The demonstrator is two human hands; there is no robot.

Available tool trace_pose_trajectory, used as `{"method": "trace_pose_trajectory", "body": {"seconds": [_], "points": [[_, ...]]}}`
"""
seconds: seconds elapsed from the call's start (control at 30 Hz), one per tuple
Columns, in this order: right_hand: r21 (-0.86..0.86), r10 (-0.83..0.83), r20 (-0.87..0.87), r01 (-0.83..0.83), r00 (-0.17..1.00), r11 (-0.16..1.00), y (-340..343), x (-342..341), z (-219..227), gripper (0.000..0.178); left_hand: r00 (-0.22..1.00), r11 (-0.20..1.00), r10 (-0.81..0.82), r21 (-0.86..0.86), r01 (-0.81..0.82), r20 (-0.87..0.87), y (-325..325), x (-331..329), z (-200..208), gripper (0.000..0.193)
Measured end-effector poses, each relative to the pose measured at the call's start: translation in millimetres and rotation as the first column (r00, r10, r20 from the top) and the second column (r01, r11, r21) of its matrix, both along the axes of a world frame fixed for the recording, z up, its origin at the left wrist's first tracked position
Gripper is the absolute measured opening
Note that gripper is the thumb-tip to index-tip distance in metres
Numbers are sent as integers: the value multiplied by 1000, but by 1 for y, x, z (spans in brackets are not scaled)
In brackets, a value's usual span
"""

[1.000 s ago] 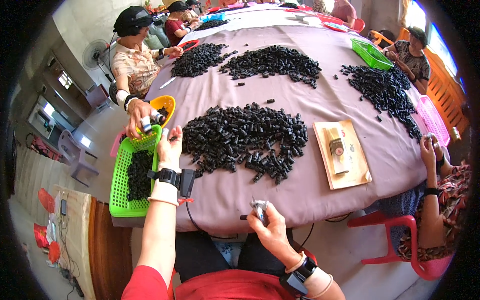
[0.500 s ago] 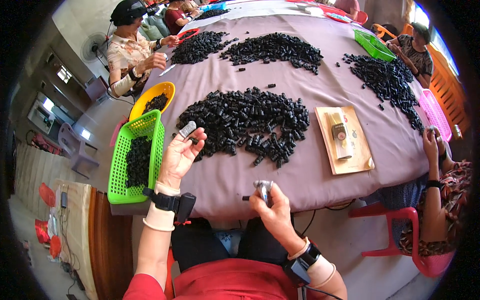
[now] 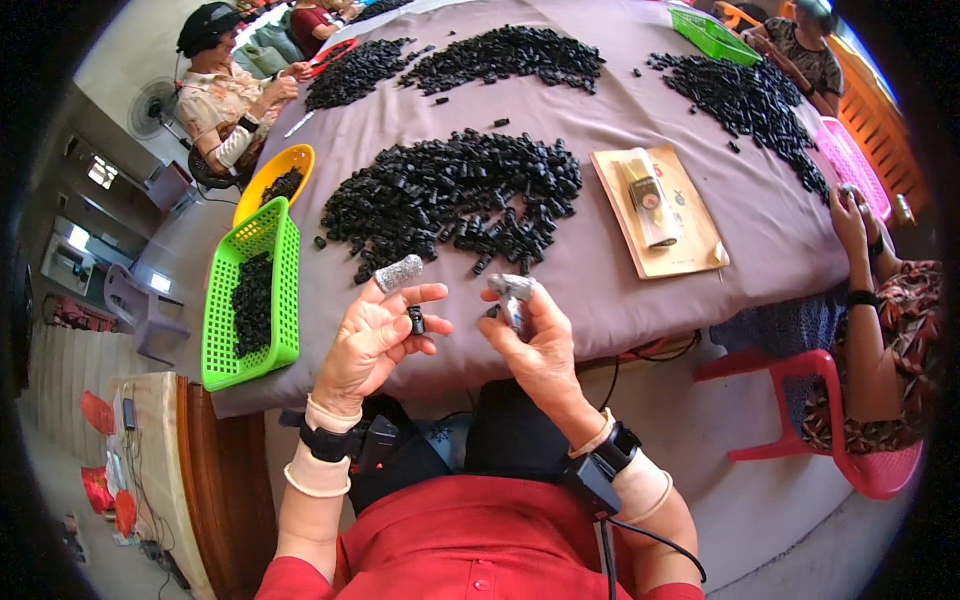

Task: Assembling and sorting small black plastic components at a workshop table.

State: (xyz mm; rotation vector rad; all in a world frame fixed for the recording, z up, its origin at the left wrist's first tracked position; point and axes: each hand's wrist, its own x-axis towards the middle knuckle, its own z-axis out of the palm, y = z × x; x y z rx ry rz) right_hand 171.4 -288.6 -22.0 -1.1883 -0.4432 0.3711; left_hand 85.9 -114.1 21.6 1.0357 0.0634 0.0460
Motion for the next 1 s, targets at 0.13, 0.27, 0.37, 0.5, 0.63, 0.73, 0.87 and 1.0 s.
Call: {"method": "trace_pose_trajectory", "body": {"seconds": [0.13, 0.27, 0.37, 0.5, 0.63, 0.73, 0.87, 1.0], "points": [[26, 72, 50, -74, 996, 997, -3, -5, 12, 36, 997, 998, -66, -8, 66, -31, -12, -1, 2, 52], [9, 179, 37, -180, 983, 984, -9, -10, 17, 38, 995, 995, -90, -35, 88, -37, -17, -3, 8, 50], [-22, 226, 28, -226, 974, 974, -5, -16, 19, 39, 995, 995, -94, -34, 92, -38, -21, -4, 3, 51], [128, 235, 42, -239, 971, 963, 4, -28, 12, 42, 992, 994, -113, -16, 113, -56, -25, -5, 3, 54], [67, 214, -11, -213, 977, 975, 1, -31, 13, 52, 992, 993, -113, -47, 110, -57, -29, -4, 7, 55], [169, 201, -61, -189, 978, 967, 2, -35, 16, 57, 997, 997, -81, -8, 81, -5, -32, -5, 8, 53], [201, 264, -29, -254, 964, 946, -1, -28, 16, 60, 996, 993, -86, -84, 83, -36, -34, -8, 8, 49], [243, 327, -70, -302, 942, 922, -2, -29, 18, 60, 989, 996, 3, -86, -16, -146, -34, -16, 5, 43]]}}
